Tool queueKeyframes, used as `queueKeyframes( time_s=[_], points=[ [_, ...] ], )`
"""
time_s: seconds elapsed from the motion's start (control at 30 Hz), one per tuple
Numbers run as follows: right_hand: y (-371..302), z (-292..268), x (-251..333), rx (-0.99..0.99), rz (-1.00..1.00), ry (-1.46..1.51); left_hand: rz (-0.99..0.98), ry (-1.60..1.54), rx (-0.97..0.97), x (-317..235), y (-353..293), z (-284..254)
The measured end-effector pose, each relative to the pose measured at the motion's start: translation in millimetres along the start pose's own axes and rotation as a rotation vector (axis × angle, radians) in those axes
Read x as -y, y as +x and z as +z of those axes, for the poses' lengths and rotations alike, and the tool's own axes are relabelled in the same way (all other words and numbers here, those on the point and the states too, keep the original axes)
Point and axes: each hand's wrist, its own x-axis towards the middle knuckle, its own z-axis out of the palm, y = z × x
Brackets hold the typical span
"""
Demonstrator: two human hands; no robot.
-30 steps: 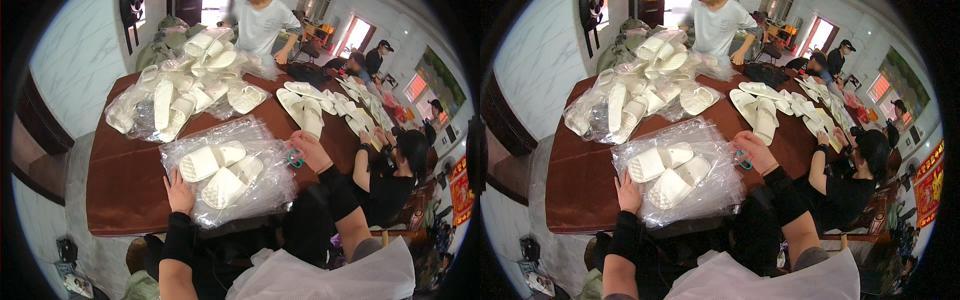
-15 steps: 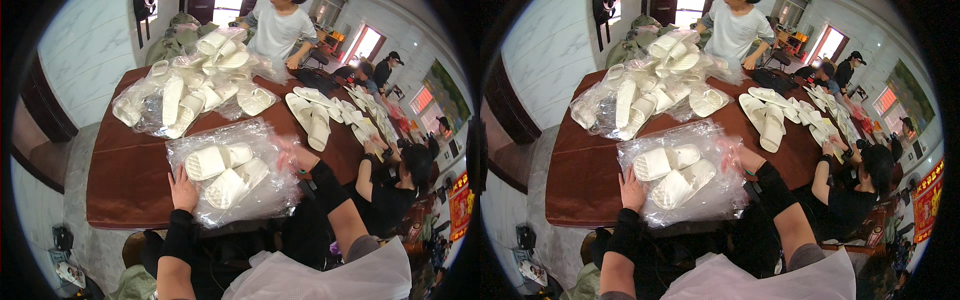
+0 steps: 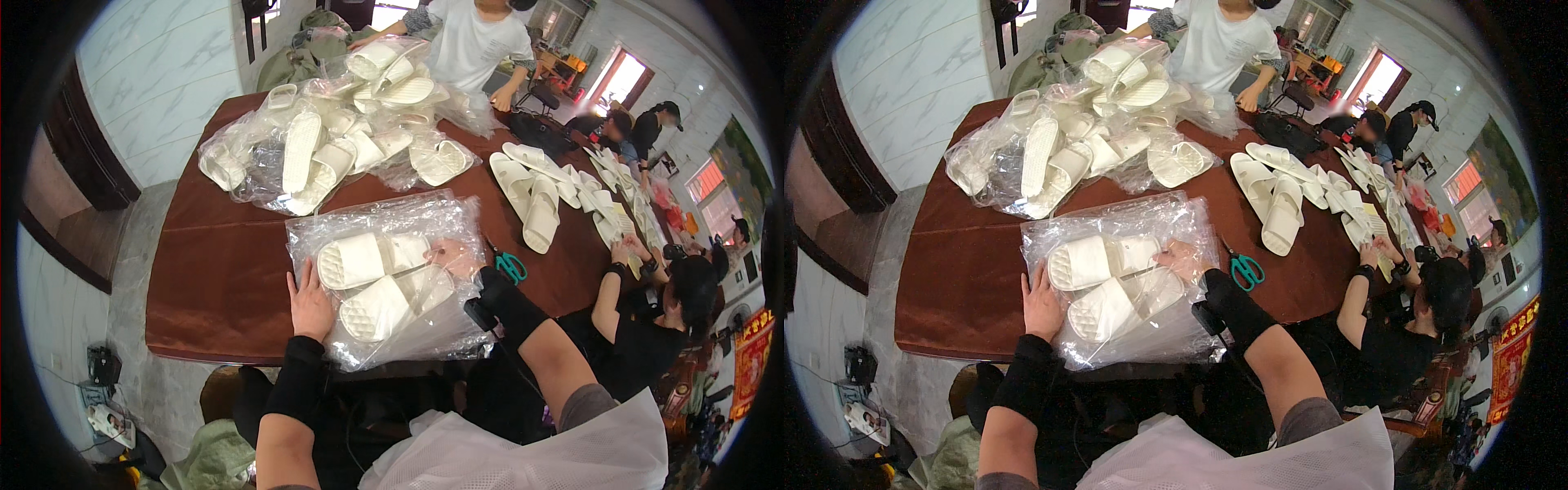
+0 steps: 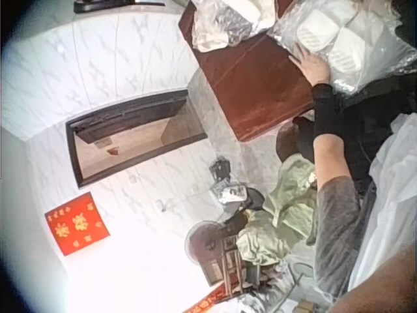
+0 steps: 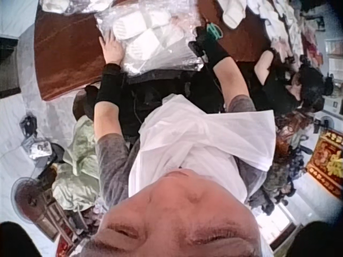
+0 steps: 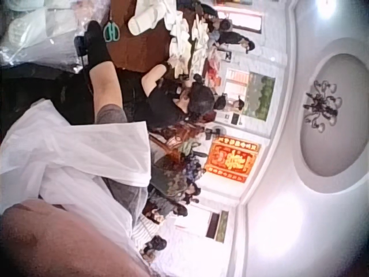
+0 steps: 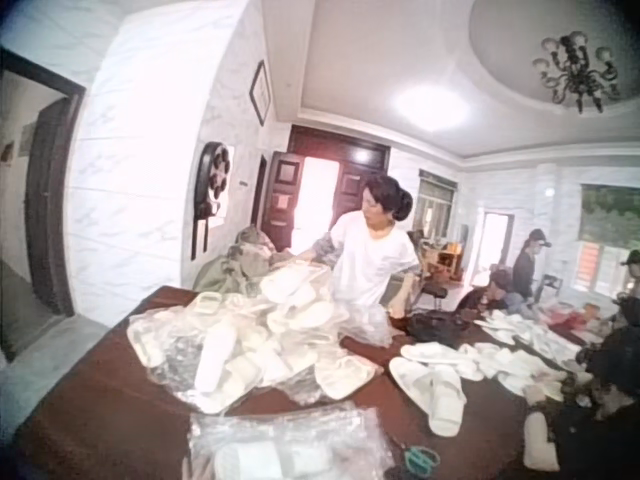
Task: Packaging white slippers into clear plastic bags for shipping.
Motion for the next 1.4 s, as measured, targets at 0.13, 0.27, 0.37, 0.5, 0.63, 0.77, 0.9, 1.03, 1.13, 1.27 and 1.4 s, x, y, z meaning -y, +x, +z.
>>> queueKeyframes(
  time_s=[0.13, 0.27, 0.37, 0.5, 0.63, 0.77, 0.9, 1.03, 1.13, 1.27, 1.4],
  points=[
    [-4, 2, 53, 0.144, 0.149, 0.133, -0.051, 0.002, 0.035, 17, -15, -1],
    [0, 19, -2, -0.09, 0.062, 0.13, 0.003, -0.011, 0.025, -1, 4, 1],
    [-7, 34, 24, -0.166, 0.065, 0.13, -0.026, 0.034, 0.039, 13, -12, -5],
    [-20, 40, 21, -0.283, 0.025, 0.444, -0.027, 0.065, 0.015, 16, -17, -7],
    [-36, 58, -47, -0.477, -0.131, 0.195, 0.038, -0.032, 0.057, -20, 14, -5],
    [-22, 71, 15, -0.421, 0.057, 0.149, -0.009, -0.168, 0.008, 27, -10, -17],
    [-34, 64, 3, -0.576, 0.029, 0.25, -0.089, -0.46, -0.137, 18, 3, -27],
    [-47, 57, -7, -0.708, 0.008, 0.303, -0.211, -0.429, -0.094, -32, -10, -27],
    [-53, 55, 9, -0.621, 0.044, 0.413, -0.262, -0.602, -0.059, -30, -24, -28],
    [-56, 57, 21, -0.514, 0.084, 0.678, -0.339, -0.722, -0.182, -18, -28, -44],
    [-38, 75, 18, -0.404, 0.162, 0.525, 0.012, -0.418, -0.35, -17, -30, -44]
  ],
)
